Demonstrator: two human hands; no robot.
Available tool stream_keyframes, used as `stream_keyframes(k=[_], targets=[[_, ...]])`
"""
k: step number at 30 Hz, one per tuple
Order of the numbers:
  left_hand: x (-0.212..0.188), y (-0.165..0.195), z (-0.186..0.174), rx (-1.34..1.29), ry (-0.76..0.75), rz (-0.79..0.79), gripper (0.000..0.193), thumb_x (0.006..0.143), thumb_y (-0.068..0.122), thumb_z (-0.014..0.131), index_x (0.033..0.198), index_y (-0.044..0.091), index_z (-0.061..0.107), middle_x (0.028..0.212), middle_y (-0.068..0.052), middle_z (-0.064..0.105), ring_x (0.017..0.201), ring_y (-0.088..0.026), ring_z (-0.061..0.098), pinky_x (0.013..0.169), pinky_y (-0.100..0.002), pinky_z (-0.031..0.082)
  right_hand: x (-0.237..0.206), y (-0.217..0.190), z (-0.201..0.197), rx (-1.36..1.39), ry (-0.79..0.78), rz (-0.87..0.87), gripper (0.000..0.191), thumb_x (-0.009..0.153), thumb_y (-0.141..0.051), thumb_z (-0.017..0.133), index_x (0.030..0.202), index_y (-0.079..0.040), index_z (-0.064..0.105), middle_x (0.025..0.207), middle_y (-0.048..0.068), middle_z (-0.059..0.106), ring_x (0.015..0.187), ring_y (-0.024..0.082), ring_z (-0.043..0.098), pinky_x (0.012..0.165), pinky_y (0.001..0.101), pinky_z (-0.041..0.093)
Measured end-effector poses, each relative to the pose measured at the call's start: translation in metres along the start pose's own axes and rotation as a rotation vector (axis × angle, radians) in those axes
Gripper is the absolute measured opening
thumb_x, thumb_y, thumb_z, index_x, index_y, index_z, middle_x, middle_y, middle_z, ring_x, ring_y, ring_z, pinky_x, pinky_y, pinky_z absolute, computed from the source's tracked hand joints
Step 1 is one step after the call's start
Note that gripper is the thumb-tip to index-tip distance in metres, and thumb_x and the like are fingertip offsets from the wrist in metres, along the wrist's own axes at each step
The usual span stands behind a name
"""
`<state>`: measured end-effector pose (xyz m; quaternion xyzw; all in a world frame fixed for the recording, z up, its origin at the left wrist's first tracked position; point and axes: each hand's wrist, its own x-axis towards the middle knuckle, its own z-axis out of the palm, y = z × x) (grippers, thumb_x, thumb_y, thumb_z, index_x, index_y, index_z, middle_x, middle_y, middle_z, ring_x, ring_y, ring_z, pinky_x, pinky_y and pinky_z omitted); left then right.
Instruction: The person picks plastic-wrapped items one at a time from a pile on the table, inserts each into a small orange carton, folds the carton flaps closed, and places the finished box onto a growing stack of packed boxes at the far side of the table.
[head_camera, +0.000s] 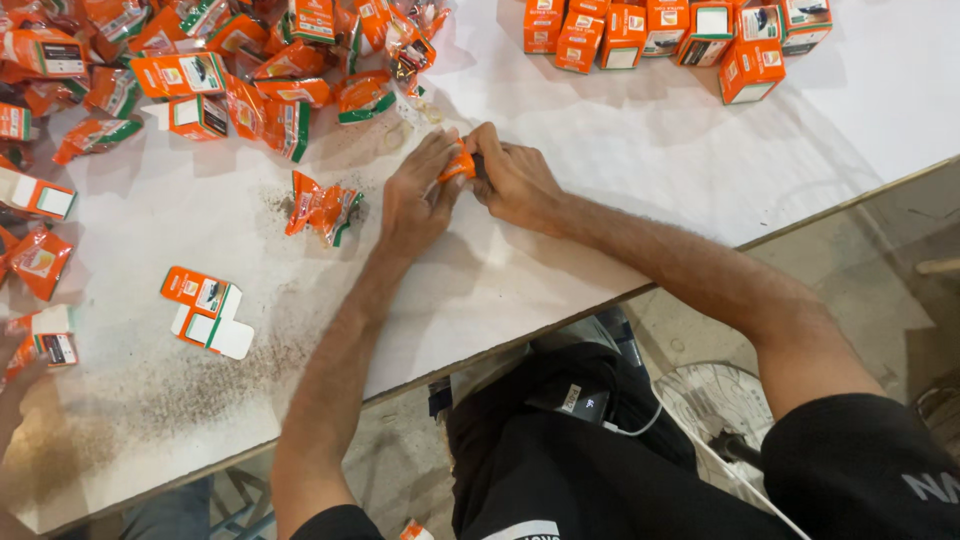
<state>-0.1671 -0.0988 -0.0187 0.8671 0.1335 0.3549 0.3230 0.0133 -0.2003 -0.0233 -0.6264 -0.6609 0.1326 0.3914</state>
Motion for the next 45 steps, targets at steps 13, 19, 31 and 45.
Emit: stream_keyframes(k=[13,19,31,45], targets=[[-0.005,0.000,0.001,0.271,-0.076,0.130,0.017,0.096,0.001,0.073,0.112,0.004,0.066,0.155,-0.021,0.054,0.154,-0.039,0.035,0.125,-0.053,0.034,0.003,-0.003,-0.013,-0.011,0.012,-0.147,0.055,0.090,-0.012,0.079,0.131,-0.008,0.043,0.104,0.015,0.069,0.095,0.040,0.069,0.076,0.0487,0.054],[0.007,0.023,-0.020,0.411,-0.129,0.215,0.028,0.095,0.006,0.070,0.123,0.005,0.067,0.149,-0.016,0.056,0.145,-0.043,0.037,0.122,-0.056,0.024,0.005,0.006,-0.020,-0.059,-0.068,-0.310,0.063,0.085,0.000,0.073,0.141,-0.012,0.047,0.143,0.018,0.054,0.123,0.041,0.060,0.097,0.0476,0.053],[0.052,-0.100,-0.189,-0.107,0.918,-0.530,0.036,0.089,0.001,0.072,0.118,0.001,0.052,0.106,-0.007,0.067,0.088,-0.021,0.068,0.071,-0.038,0.057,0.016,0.006,-0.022,-0.197,0.217,-0.257,0.080,0.096,-0.021,0.083,0.158,-0.005,0.035,0.157,0.027,0.043,0.145,0.046,0.043,0.121,0.0527,0.039],[-0.031,0.052,-0.069,0.740,-0.150,-0.005,0.078,0.074,0.007,0.069,0.149,0.007,0.048,0.147,-0.026,0.054,0.135,-0.044,0.051,0.114,-0.051,0.038,0.005,-0.008,0.014,0.110,-0.070,-0.097,0.071,0.089,-0.014,0.075,0.149,-0.001,0.039,0.124,0.025,0.064,0.115,0.044,0.061,0.095,0.0495,0.050]])
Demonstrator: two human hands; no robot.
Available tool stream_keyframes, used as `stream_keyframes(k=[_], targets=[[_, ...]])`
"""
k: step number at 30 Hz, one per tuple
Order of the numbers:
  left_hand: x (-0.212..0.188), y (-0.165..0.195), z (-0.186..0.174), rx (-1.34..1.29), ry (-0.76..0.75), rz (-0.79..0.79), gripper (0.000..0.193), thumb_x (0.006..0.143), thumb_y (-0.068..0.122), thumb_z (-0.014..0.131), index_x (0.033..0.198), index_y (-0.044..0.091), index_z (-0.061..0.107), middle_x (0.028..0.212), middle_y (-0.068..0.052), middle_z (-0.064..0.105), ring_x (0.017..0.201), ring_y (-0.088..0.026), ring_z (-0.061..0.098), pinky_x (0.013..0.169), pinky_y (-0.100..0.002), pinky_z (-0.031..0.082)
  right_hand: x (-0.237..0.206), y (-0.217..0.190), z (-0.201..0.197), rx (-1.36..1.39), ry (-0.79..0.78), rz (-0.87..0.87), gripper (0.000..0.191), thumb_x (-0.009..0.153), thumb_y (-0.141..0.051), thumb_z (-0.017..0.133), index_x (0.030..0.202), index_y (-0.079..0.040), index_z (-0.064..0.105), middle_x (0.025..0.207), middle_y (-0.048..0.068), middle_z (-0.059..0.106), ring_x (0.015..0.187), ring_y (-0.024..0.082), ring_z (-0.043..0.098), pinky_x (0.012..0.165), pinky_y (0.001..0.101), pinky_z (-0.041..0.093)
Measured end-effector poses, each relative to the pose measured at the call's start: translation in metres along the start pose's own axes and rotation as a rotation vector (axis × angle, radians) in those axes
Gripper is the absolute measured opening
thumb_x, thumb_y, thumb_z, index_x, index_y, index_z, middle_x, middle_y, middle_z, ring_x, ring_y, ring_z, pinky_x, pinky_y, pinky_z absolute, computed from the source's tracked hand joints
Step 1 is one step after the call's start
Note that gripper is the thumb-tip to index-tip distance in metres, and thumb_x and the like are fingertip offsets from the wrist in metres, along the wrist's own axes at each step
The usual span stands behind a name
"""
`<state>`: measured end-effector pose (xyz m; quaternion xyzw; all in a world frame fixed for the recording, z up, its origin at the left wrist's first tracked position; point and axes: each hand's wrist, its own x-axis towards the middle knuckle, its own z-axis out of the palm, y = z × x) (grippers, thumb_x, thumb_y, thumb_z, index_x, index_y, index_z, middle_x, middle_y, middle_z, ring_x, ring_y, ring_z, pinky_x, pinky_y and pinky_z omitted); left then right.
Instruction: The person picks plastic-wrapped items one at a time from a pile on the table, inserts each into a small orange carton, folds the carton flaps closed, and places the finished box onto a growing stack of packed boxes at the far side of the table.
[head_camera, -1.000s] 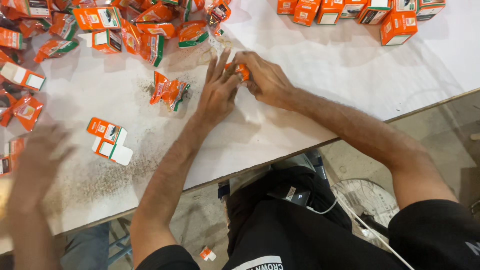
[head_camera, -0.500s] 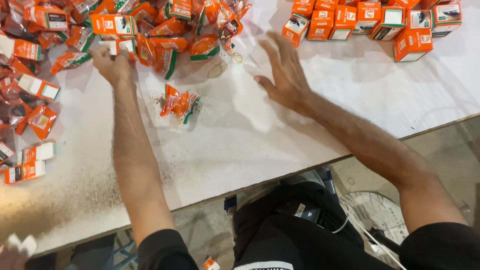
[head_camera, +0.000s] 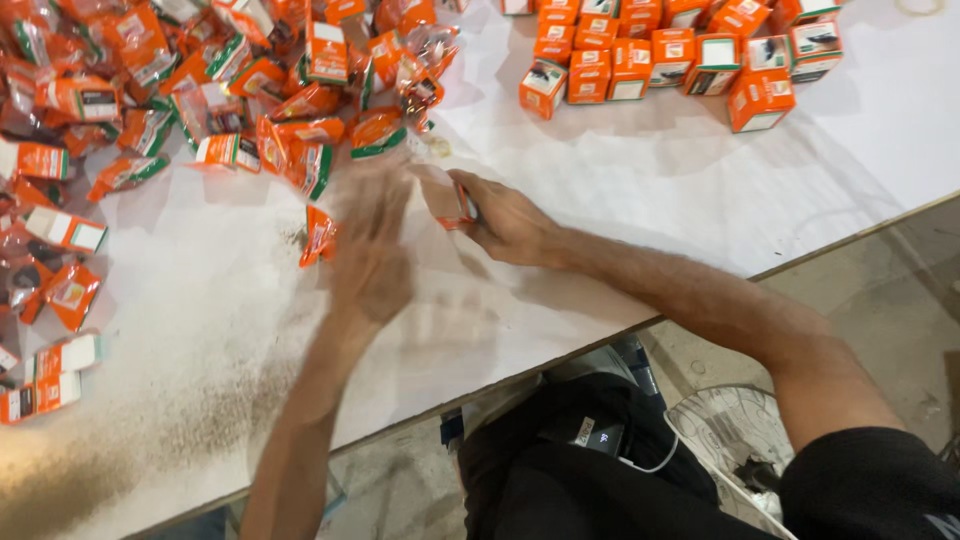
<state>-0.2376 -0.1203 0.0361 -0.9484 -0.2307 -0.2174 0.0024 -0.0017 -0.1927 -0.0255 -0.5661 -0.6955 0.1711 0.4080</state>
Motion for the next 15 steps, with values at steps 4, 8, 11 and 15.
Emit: stream_keyframes(k=[4,8,11,15], targets=[[-0.029,-0.063,-0.011,0.495,-0.267,-0.071,0.075,0.066,0.011,0.071,0.140,0.021,0.059,0.137,-0.015,0.061,0.123,-0.038,0.059,0.095,-0.048,0.052,0.008,0.006,0.005,-0.009,0.026,-0.018,0.066,0.086,-0.015,0.081,0.141,0.000,0.046,0.120,0.023,0.064,0.113,0.043,0.060,0.095,0.0497,0.049],[-0.019,-0.082,-0.006,0.297,-0.386,-0.146,0.033,0.092,0.010,0.070,0.123,0.014,0.063,0.115,-0.011,0.065,0.105,-0.032,0.066,0.082,-0.042,0.057,0.008,0.006,0.001,-0.004,0.119,-0.188,0.061,0.081,-0.014,0.082,0.133,0.000,0.052,0.127,0.025,0.061,0.117,0.043,0.058,0.095,0.0481,0.050],[-0.003,-0.061,0.001,-0.093,-0.166,-0.176,0.028,0.085,0.007,0.077,0.109,0.007,0.062,0.107,-0.014,0.065,0.094,-0.035,0.067,0.076,-0.044,0.055,0.008,0.006,-0.008,0.097,0.008,-0.057,0.059,0.080,-0.016,0.083,0.132,-0.003,0.060,0.112,0.018,0.064,0.106,0.038,0.063,0.087,0.0458,0.052],[0.013,-0.011,0.019,-0.519,0.462,-0.021,0.035,0.082,-0.010,0.074,0.111,-0.002,0.056,0.119,-0.022,0.061,0.097,-0.034,0.067,0.073,-0.038,0.057,0.014,0.008,-0.015,0.068,-0.033,0.001,0.057,0.076,-0.022,0.090,0.124,-0.005,0.065,0.104,0.014,0.067,0.100,0.036,0.065,0.086,0.0459,0.051]])
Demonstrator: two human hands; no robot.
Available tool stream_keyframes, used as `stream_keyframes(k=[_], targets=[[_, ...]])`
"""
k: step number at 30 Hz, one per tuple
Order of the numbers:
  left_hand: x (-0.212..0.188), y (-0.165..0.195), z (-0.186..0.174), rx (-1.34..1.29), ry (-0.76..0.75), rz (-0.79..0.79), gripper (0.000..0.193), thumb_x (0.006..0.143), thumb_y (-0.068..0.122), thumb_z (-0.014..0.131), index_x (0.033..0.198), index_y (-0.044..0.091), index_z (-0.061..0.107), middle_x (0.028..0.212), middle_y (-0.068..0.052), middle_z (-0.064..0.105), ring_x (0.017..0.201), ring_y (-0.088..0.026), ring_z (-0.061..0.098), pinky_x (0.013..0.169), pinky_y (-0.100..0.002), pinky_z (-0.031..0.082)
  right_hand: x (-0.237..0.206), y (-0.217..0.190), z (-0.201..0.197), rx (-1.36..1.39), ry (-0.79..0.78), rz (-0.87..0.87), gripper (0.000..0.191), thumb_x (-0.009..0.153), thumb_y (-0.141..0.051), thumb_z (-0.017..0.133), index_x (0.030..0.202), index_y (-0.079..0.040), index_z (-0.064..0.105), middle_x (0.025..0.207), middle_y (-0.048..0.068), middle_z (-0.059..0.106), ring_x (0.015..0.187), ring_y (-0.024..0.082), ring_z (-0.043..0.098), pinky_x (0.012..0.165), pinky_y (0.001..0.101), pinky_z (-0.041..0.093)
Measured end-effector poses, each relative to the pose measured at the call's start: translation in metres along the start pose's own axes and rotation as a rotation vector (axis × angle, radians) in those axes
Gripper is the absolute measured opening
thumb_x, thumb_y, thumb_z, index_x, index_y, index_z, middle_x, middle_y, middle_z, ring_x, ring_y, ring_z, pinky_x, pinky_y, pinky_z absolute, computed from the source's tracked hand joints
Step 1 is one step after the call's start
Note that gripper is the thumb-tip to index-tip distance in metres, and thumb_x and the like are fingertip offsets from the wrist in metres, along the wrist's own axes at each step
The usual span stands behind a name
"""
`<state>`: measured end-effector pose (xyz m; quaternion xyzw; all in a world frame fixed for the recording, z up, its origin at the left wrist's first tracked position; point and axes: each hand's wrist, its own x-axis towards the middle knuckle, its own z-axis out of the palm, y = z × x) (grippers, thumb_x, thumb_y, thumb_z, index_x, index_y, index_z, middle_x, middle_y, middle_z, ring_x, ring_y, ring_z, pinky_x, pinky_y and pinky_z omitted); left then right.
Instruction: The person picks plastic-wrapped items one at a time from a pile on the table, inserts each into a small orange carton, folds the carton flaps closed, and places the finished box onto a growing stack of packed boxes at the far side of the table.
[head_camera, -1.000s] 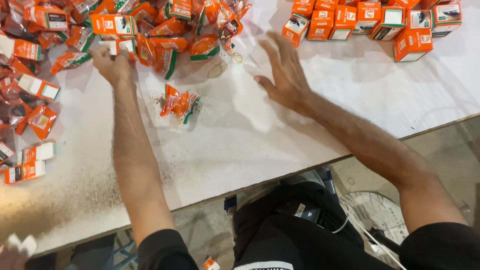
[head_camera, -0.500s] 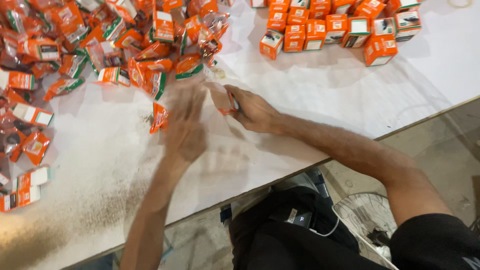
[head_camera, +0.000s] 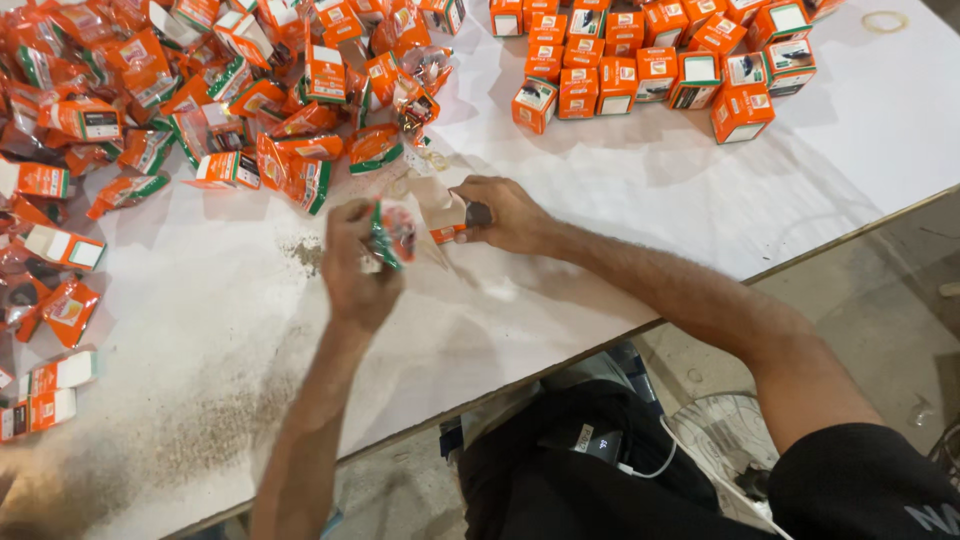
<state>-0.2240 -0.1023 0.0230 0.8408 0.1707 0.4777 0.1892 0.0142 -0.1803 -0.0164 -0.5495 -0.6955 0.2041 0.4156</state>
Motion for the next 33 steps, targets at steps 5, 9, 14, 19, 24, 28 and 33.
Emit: stream_keyframes(k=[5,9,14,19,24,28,33], targets=[[0.001,0.014,0.040,0.236,-0.082,0.348,0.041,0.084,-0.012,0.076,0.120,-0.005,0.058,0.128,-0.022,0.061,0.118,-0.038,0.065,0.095,-0.044,0.060,0.000,0.002,-0.005,0.038,-0.016,-0.066,0.058,0.075,-0.023,0.092,0.125,-0.009,0.066,0.105,0.012,0.069,0.099,0.035,0.066,0.086,0.0454,0.053],[0.003,0.009,0.037,0.331,-0.245,0.329,0.044,0.081,0.011,0.080,0.118,-0.004,0.061,0.122,-0.016,0.063,0.135,-0.042,0.053,0.117,-0.062,0.035,-0.001,0.001,-0.002,0.013,0.014,-0.056,0.060,0.072,-0.020,0.089,0.126,-0.008,0.065,0.106,0.013,0.067,0.101,0.038,0.065,0.087,0.0469,0.052],[0.003,0.012,0.039,0.452,-0.183,0.135,0.026,0.092,0.020,0.077,0.110,0.006,0.066,0.144,-0.024,0.050,0.145,-0.048,0.029,0.119,-0.064,0.017,0.000,0.000,0.003,-0.051,0.004,-0.064,0.058,0.075,-0.023,0.090,0.123,-0.005,0.063,0.106,0.016,0.064,0.105,0.041,0.061,0.090,0.0491,0.049],[0.005,0.011,0.056,0.320,-0.135,-0.114,0.024,0.095,0.014,0.073,0.113,0.001,0.065,0.145,-0.021,0.043,0.146,-0.045,0.031,0.121,-0.059,0.028,-0.001,-0.001,0.002,-0.061,-0.001,-0.092,0.056,0.078,-0.022,0.088,0.125,-0.006,0.062,0.108,0.015,0.065,0.108,0.040,0.062,0.092,0.0491,0.049],[0.013,-0.007,0.066,-0.310,-0.106,-0.977,0.045,0.090,0.012,0.066,0.132,0.011,0.049,0.111,-0.018,0.071,0.096,-0.032,0.075,0.077,-0.042,0.062,-0.007,-0.001,0.008,0.081,0.039,0.082,0.072,0.077,-0.021,0.086,0.136,-0.006,0.049,0.115,0.012,0.068,0.109,0.037,0.067,0.092,0.0458,0.053],[0.016,-0.020,0.078,-0.074,-0.131,-0.578,0.015,0.094,0.005,0.063,0.107,0.001,0.068,0.092,-0.014,0.077,0.077,-0.024,0.076,0.070,-0.037,0.058,-0.011,0.001,0.010,0.019,0.068,-0.005,0.059,0.084,-0.017,0.086,0.133,-0.008,0.055,0.123,0.013,0.068,0.113,0.037,0.067,0.095,0.0448,0.054],[-0.003,-0.033,0.067,-0.577,-0.126,-0.647,0.025,0.098,0.008,0.057,0.120,0.003,0.066,0.102,-0.002,0.072,0.089,-0.011,0.068,0.074,-0.028,0.058,-0.012,0.001,0.014,-0.291,0.061,-0.199,0.062,0.084,-0.007,0.080,0.141,-0.006,0.056,0.133,0.018,0.061,0.119,0.039,0.061,0.098,0.0458,0.052]])
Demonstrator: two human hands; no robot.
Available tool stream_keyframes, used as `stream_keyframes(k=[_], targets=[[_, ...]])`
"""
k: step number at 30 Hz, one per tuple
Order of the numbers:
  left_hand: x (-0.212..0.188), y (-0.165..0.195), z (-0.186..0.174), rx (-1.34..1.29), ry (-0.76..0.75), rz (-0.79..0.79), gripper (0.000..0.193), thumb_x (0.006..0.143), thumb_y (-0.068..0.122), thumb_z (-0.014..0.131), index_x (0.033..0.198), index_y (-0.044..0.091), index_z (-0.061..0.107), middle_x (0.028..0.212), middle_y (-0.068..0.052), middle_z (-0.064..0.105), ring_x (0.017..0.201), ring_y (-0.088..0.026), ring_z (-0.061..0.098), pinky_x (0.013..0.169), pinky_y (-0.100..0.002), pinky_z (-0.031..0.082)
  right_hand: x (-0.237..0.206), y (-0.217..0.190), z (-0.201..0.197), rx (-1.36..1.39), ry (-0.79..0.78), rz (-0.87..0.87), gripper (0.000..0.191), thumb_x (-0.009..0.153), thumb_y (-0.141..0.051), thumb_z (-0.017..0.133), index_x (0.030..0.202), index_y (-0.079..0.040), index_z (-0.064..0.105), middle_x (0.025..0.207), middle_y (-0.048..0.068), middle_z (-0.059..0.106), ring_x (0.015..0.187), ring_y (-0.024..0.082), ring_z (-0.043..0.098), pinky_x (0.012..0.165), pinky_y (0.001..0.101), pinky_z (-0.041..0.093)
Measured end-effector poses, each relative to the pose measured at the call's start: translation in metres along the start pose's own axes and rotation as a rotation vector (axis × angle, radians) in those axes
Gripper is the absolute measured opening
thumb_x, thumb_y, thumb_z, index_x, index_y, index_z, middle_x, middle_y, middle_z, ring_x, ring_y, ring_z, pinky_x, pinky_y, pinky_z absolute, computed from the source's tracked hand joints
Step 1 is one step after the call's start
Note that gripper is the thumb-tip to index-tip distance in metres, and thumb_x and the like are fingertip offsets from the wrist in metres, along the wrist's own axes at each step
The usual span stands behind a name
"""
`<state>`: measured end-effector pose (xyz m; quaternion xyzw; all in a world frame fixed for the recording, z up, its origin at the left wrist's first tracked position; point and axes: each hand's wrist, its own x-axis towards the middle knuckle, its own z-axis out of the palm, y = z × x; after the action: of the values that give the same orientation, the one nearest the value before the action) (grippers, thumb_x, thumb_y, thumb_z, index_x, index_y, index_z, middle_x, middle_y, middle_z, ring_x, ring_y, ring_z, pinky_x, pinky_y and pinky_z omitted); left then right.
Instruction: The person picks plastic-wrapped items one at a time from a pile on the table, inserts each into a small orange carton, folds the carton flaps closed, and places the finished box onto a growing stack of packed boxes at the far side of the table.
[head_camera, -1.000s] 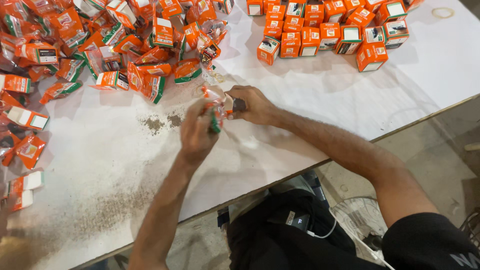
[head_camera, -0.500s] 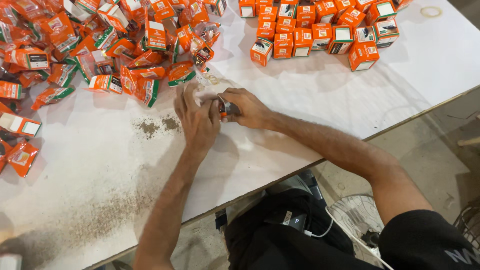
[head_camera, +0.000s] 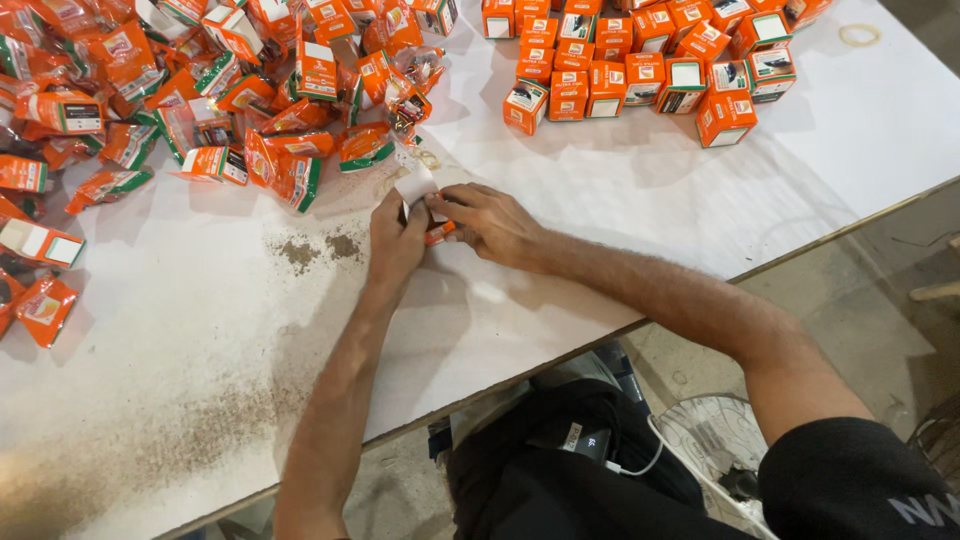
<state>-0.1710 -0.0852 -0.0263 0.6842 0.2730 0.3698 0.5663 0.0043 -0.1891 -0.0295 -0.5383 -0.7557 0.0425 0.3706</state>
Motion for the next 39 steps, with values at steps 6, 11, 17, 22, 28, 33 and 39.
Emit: stream_keyframes(k=[6,11,17,22,28,33,39], targets=[[0.004,-0.009,-0.027,-0.334,-0.099,-0.302,0.014,0.099,0.006,0.067,0.108,-0.003,0.070,0.093,-0.005,0.071,0.075,-0.009,0.060,0.066,-0.023,0.050,0.001,0.000,-0.003,0.046,0.018,-0.012,0.060,0.079,-0.001,0.078,0.136,-0.004,0.060,0.139,0.018,0.056,0.125,0.038,0.059,0.099,0.0432,0.053],[0.010,-0.003,-0.001,0.108,0.024,-0.048,0.025,0.089,0.004,0.066,0.113,-0.001,0.071,0.095,-0.003,0.073,0.081,-0.011,0.066,0.070,-0.026,0.055,0.004,-0.001,-0.006,0.154,0.036,-0.008,0.051,0.078,0.000,0.080,0.126,-0.001,0.062,0.140,0.017,0.056,0.125,0.038,0.059,0.097,0.0432,0.055],[-0.022,0.024,0.003,0.468,-0.069,0.561,0.030,0.094,0.008,0.071,0.122,-0.002,0.067,0.120,-0.020,0.069,0.114,-0.030,0.067,0.099,-0.038,0.055,0.001,0.001,-0.003,0.360,-0.020,0.276,0.057,0.088,-0.009,0.082,0.125,-0.004,0.038,0.125,0.017,0.065,0.113,0.036,0.069,0.087,0.0429,0.057],[-0.023,0.029,0.000,0.541,-0.058,0.507,0.019,0.094,0.006,0.073,0.112,0.002,0.069,0.132,-0.020,0.069,0.123,-0.034,0.069,0.102,-0.040,0.057,0.003,0.005,-0.004,0.406,-0.025,0.188,0.059,0.090,-0.011,0.082,0.126,-0.006,0.035,0.125,0.017,0.066,0.114,0.032,0.072,0.090,0.0419,0.059],[-0.020,0.015,-0.004,0.512,-0.108,0.516,0.018,0.095,0.007,0.075,0.112,0.003,0.069,0.141,-0.019,0.064,0.130,-0.037,0.064,0.107,-0.042,0.055,0.006,-0.002,-0.013,0.332,-0.035,0.167,0.054,0.088,-0.012,0.083,0.126,-0.006,0.046,0.120,0.015,0.064,0.108,0.035,0.069,0.088,0.0440,0.056],[-0.029,0.017,-0.012,0.788,-0.188,0.662,0.028,0.095,0.000,0.071,0.123,0.003,0.070,0.158,-0.022,0.049,0.151,-0.041,0.042,0.124,-0.051,0.039,0.008,-0.007,-0.019,0.264,-0.032,0.054,0.036,0.087,-0.006,0.078,0.115,-0.006,0.056,0.135,0.015,0.058,0.107,0.038,0.068,0.085,0.0440,0.057],[-0.029,0.020,-0.012,0.785,-0.188,0.657,0.023,0.099,0.007,0.070,0.122,0.004,0.067,0.161,-0.022,0.045,0.152,-0.043,0.039,0.126,-0.057,0.031,0.004,-0.001,-0.015,0.172,-0.033,-0.042,0.035,0.089,-0.006,0.078,0.118,-0.006,0.059,0.137,0.017,0.054,0.108,0.038,0.068,0.088,0.0445,0.057]])
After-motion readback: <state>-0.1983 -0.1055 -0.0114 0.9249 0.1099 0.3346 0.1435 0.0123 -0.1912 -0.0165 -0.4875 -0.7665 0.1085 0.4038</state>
